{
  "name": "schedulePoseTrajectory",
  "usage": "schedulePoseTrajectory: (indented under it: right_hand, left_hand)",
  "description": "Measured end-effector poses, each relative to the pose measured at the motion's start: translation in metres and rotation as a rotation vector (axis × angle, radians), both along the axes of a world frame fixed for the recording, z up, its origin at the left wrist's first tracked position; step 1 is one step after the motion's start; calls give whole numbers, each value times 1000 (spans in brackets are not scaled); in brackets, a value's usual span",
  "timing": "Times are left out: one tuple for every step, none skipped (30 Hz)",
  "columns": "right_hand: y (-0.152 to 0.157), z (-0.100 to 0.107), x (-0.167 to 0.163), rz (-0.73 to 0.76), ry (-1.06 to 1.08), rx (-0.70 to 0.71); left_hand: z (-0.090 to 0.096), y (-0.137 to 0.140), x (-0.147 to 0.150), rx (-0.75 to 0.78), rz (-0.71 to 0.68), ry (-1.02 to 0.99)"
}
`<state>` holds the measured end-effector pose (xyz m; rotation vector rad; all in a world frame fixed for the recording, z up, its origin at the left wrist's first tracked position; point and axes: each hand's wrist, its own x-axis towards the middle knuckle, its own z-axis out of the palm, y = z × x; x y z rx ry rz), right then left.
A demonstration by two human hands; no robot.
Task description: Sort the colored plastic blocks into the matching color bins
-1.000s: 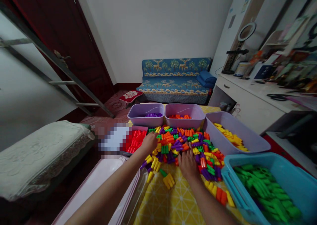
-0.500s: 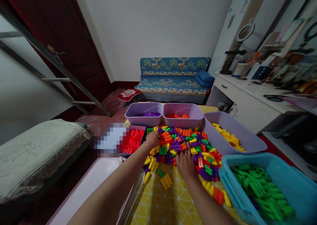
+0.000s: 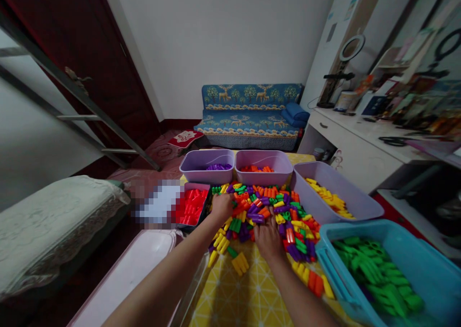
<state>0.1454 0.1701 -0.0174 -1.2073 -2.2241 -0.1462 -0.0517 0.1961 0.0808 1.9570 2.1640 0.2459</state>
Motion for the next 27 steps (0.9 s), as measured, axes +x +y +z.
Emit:
schedulePoseTrajectory:
  right_hand:
    - [0,-1,-1,-21,38,-8]
    - [0,-2,-1,-39,71,-17]
    - [0,-2,-1,-54,96,-25]
    - [0,-3,-1,-65,114,-34]
    - [0,-3,-1,-69,123,-43]
    - [0,-4,-1,-70,125,-54]
    - [0,-5,-1,-69,125,-66]
    - [0,-7,-1,-69,127,-75]
    - [1,-9,0,-64,130,-83]
    - [3,-11,0,-53,133,-91]
    - [4,-14,0,-44,147,-93]
    - [6,-17,1,-43,174,-93]
    - [8,-19,1,-44,215,-89]
    - [9,-21,2,-47,268,-84]
    - [10,-22,3,-47,329,-76]
    - [10,-22,4,-43,389,-68]
    - [10,-21,5,-27,435,-64]
    - [9,-19,6,-4,459,-64]
    - [7,-17,8,17,461,-66]
    - [6,-14,8,34,443,-70]
    - [5,-12,9,47,411,-75]
    - [4,-10,9,59,371,-81]
    - [4,-9,9,67,333,-88]
    - [4,-10,8,70,306,-96]
    - [5,-11,7,65,294,-106]
    - [6,-13,6,51,297,-115]
    - [8,-16,6,33,309,-126]
  left_hand:
    - [0,-2,2,24,8,-6]
    - [0,-4,3,54,18,-32]
    - [-2,-5,6,91,41,-110]
    - [-4,-7,9,128,70,-227]
    - [-8,-9,13,161,100,-358]
    - [-14,-11,18,183,131,-505]
    - [-20,-13,23,190,159,-666]
    - [-27,-15,27,183,174,-801]
    - [-34,-18,32,167,191,-952]
    - [-41,-20,36,160,202,-1089]
    - [-48,-22,40,163,221,-1208]
    - [-54,-24,43,175,241,-1295]
    - [-59,-27,45,194,259,-1327]
    - [-63,-29,46,215,277,-1324]
    - [-65,-32,47,233,284,-1298]
    - [-66,-34,48,250,275,-1253]
    - [-66,-37,49,263,246,-1193]
    - [-66,-40,50,271,197,-1125]
    - [-64,-42,51,275,138,-1058]
    - [-63,-44,52,279,80,-1000]
    - [-61,-46,52,280,35,-956]
    - [-59,-47,53,278,11,-927]
    - [-58,-47,53,269,6,-912]
    - [-56,-48,53,258,20,-900]
    - [-55,-48,53,248,39,-880]
    - [-53,-50,53,246,50,-847]
    - [-51,-53,53,260,48,-802]
